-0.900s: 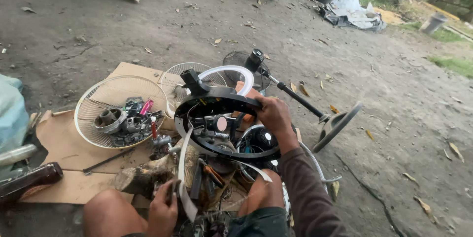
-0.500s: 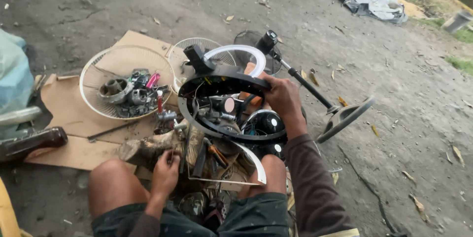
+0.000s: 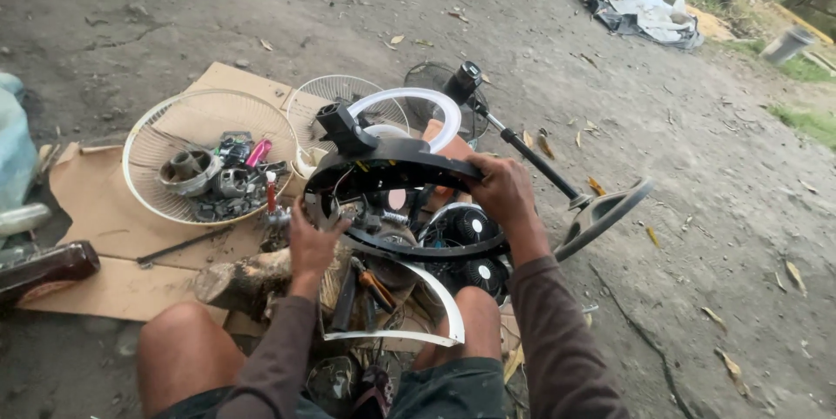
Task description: Disassembling an electric fan base using a screwdriver to remove internal components and wiring.
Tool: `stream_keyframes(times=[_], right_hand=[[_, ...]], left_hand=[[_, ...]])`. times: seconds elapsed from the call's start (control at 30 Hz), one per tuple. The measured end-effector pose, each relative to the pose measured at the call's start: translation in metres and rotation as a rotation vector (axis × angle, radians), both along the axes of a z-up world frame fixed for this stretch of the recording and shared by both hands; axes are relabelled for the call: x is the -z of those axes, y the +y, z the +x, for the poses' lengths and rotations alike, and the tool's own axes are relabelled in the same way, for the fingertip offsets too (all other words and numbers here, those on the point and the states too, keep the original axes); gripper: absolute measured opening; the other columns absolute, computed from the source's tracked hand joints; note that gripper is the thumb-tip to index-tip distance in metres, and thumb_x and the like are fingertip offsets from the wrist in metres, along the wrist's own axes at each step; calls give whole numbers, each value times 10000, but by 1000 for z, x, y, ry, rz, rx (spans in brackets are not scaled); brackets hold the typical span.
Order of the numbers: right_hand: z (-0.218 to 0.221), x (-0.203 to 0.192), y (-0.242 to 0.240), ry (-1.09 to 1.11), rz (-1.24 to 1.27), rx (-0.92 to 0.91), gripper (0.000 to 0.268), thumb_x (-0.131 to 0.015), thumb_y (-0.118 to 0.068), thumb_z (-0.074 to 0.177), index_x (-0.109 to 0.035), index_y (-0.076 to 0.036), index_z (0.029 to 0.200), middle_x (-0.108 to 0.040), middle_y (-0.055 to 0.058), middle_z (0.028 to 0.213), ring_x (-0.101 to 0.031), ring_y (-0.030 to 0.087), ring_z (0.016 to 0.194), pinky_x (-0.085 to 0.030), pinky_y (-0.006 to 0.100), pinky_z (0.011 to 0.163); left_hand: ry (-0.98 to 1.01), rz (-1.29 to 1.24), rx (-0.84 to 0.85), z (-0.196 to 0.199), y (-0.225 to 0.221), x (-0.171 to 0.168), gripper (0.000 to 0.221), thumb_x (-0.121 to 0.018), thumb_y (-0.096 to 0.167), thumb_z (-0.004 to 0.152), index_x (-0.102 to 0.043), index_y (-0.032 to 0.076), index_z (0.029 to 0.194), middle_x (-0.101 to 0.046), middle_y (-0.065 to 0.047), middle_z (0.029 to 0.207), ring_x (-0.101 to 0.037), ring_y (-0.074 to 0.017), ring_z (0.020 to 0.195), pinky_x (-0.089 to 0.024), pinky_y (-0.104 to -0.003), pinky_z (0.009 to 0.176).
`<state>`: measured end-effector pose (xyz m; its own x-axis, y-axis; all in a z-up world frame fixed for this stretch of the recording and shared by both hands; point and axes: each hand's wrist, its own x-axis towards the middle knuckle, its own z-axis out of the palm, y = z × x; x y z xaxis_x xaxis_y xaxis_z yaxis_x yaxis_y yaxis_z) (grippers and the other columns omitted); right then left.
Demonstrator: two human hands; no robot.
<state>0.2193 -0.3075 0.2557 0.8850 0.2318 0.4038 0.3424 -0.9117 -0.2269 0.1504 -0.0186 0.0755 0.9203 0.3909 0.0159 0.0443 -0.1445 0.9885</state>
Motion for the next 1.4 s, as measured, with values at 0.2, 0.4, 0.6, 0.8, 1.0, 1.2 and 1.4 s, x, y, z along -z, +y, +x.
stream_keyframes(times=[0.2, 0.4, 0.6, 0.8, 1.0, 1.2, 1.4], right_hand=[[-11, -10, -7, 39, 119, 87, 221, -766, -390, 742, -734, -328, 953, -712, 90, 752, -706, 394, 883, -564, 574, 764], [-14, -3, -32, -58, 329, 175, 123, -739, -344, 762, -749, -312, 880, -704, 102, 724, -706, 399, 838, -553, 551, 722], [-11, 4, -59, -237, 843, 141, 44, -801, -203, 855, -769, -201, 825, -575, 20, 553, -507, 50, 590, -471, 269, 565], [-57, 12, -9, -302, 1303, 310, 259, -723, -151, 903, -620, -156, 666, -440, -42, 560, -387, 92, 574, -314, 271, 560], [-72, 99, 6, 42, 1934, 321, 325, -656, -293, 1000, -701, 28, 1034, -730, 147, 776, -667, 220, 589, -506, 302, 563], [-83, 186, 32, 335, 2418, 205, 445, -593, -430, 1041, -690, -14, 919, -679, 115, 759, -630, 177, 651, -504, 262, 597], [-113, 193, 75, 240, 2528, 234, 365, -632, -347, 1008, -633, 2, 1113, -685, 96, 858, -643, 208, 697, -517, 277, 623]], left_hand=[[233, 377, -140, 41, -13, 77, 498, -693, 514, 923, -620, 138, 1242, -634, -140, 1093, -671, -430, 1069, -570, -626, 878], [84, 304, -146, 31, -5, -14, 391, -560, 535, 986, -681, 178, 1090, -724, -190, 948, -701, -460, 1008, -540, -618, 926], [-122, 494, -179, 26, -1, -138, 343, -594, 581, 991, -617, 296, 1180, -751, -91, 926, -719, -432, 903, -561, -590, 850], [-572, 702, -73, 21, -34, -223, 211, -692, 425, 958, -684, 265, 1096, -732, -109, 818, -735, -375, 814, -569, -530, 722], [-723, 539, -13, -44, -47, -178, 205, -731, 82, 913, -702, 27, 1108, -696, -215, 1105, -695, -279, 827, -655, -306, 591], [-131, 102, -409, -121, -36, -33, 475, -704, 77, 939, -542, -60, 1364, -689, -209, 1075, -687, -336, 893, -562, -416, 763], [-161, 117, -425, -123, -37, -12, 397, -782, 106, 919, -466, -14, 1129, -478, -72, 776, -393, -131, 534, -373, -256, 533]])
